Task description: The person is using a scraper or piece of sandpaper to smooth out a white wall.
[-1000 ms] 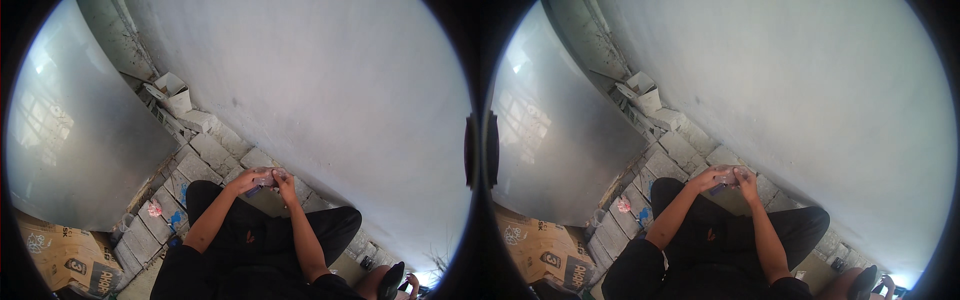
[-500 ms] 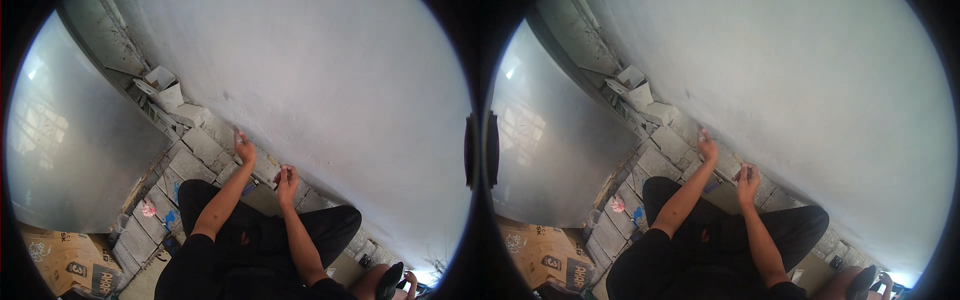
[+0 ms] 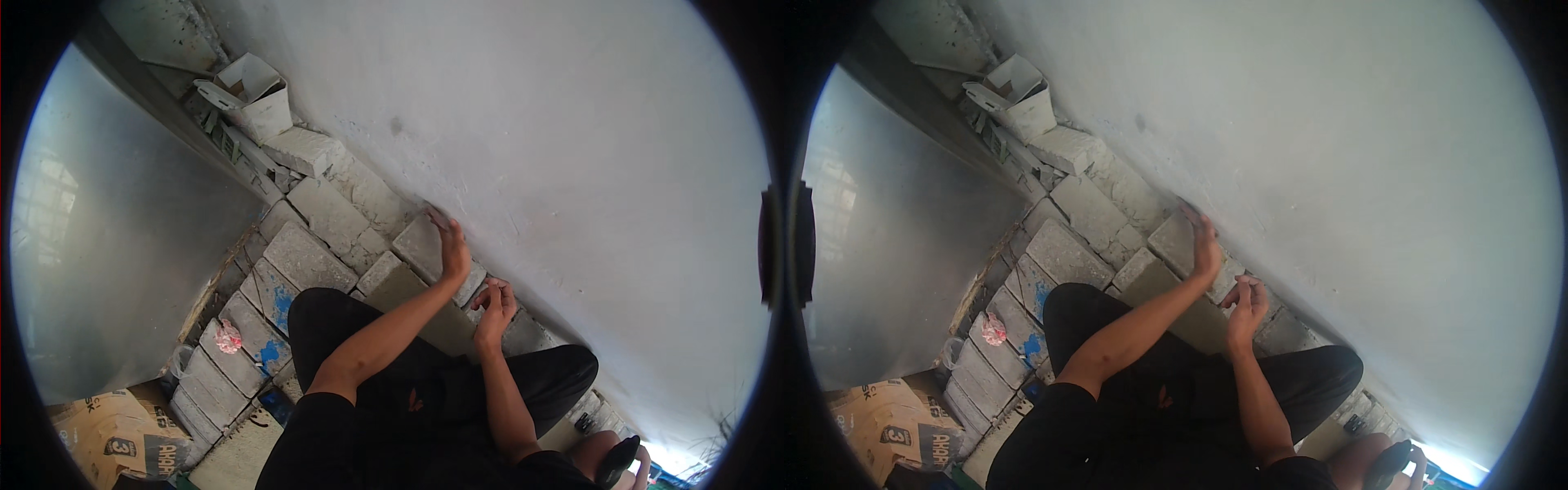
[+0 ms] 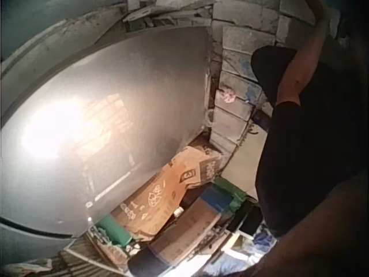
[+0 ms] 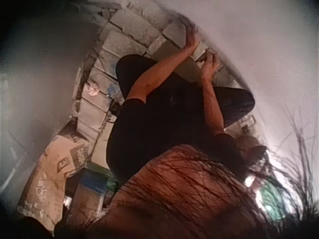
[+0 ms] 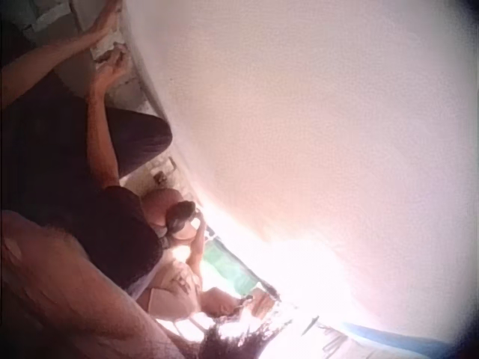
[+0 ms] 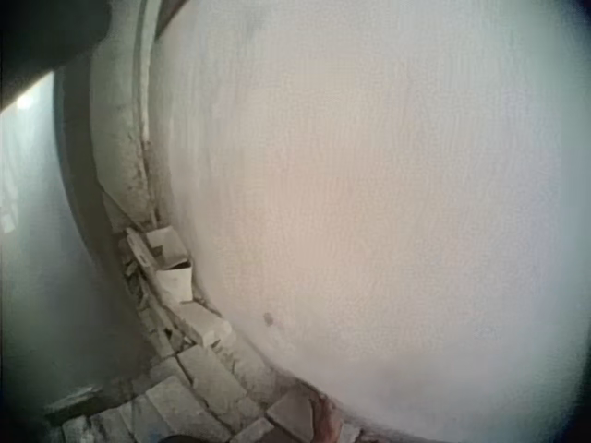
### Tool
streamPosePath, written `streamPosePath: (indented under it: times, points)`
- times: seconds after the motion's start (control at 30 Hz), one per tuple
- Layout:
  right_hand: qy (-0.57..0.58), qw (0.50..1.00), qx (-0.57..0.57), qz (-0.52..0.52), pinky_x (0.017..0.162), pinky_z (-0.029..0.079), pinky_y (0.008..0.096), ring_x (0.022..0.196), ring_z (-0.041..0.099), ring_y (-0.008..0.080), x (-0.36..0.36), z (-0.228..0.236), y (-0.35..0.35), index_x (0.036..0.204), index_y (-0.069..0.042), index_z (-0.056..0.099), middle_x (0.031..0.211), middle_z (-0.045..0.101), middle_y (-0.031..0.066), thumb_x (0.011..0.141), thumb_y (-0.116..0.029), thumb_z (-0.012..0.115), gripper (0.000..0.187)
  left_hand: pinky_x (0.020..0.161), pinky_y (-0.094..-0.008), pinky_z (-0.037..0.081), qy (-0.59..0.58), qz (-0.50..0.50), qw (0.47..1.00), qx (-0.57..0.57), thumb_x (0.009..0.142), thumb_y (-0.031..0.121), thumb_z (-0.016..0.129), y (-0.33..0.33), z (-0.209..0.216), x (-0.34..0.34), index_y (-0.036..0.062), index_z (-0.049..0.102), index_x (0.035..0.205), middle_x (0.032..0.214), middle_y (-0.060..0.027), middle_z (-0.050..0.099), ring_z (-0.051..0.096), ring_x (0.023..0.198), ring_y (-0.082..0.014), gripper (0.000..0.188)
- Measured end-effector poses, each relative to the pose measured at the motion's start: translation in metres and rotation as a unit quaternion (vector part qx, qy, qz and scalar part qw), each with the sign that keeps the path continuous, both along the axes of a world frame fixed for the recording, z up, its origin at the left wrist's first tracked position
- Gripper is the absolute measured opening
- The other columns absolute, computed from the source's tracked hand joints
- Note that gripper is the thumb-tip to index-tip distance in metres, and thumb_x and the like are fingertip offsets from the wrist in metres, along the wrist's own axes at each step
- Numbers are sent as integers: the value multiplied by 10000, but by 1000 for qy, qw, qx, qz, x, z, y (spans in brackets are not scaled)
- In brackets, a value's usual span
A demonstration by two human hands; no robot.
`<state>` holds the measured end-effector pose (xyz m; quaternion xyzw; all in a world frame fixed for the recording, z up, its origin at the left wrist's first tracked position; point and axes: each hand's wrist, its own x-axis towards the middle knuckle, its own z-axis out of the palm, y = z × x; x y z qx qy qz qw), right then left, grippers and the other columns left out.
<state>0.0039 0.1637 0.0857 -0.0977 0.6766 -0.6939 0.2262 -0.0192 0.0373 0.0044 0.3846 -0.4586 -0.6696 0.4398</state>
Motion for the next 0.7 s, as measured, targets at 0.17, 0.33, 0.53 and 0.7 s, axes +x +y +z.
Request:
streamPosePath:
  times: [0.17, 0.33, 0.53, 0.7]
  points:
    - [17, 1000, 9, 20, 490, 387, 260, 509, 480, 109, 11, 4, -9, 950, 14, 597, 595, 505, 29, 978, -171, 541, 195, 1200, -447, -32, -30, 17, 999, 5, 991, 642, 229, -50, -27, 11, 4, -141, 1522, 1603, -217, -151, -132, 1488, -346, 909]
    - [13, 1000, 25, -8, 490, 386, 261, 507, 479, 107, -2, -6, -1, 944, 20, 594, 589, 502, 28, 978, -163, 530, 197, 1202, -428, -45, -5, 2, 1000, -29, 1004, 610, 264, -3, 1, -9, 4, -145, 1520, 1603, -188, -183, -156, 1485, -326, 895]
    - [15, 1000, 18, -5, 478, 383, 247, 517, 463, 91, -2, -6, 2, 936, -9, 593, 593, 478, 14, 986, -191, 530, 198, 1206, -408, 3, 34, -1, 999, 8, 999, 624, 268, -16, 3, 0, 36, -124, 1534, 1611, -170, -174, -130, 1493, -300, 887]
    - [2, 1000, 7, 28, 475, 382, 246, 514, 460, 91, 18, 1, -5, 929, -8, 589, 587, 479, 13, 982, -190, 535, 198, 1112, -386, 306, 0, 23, 1000, -7, 991, 638, 302, -40, -28, 23, 94, -134, 1546, 1624, -123, -173, -54, 1501, -291, 891]
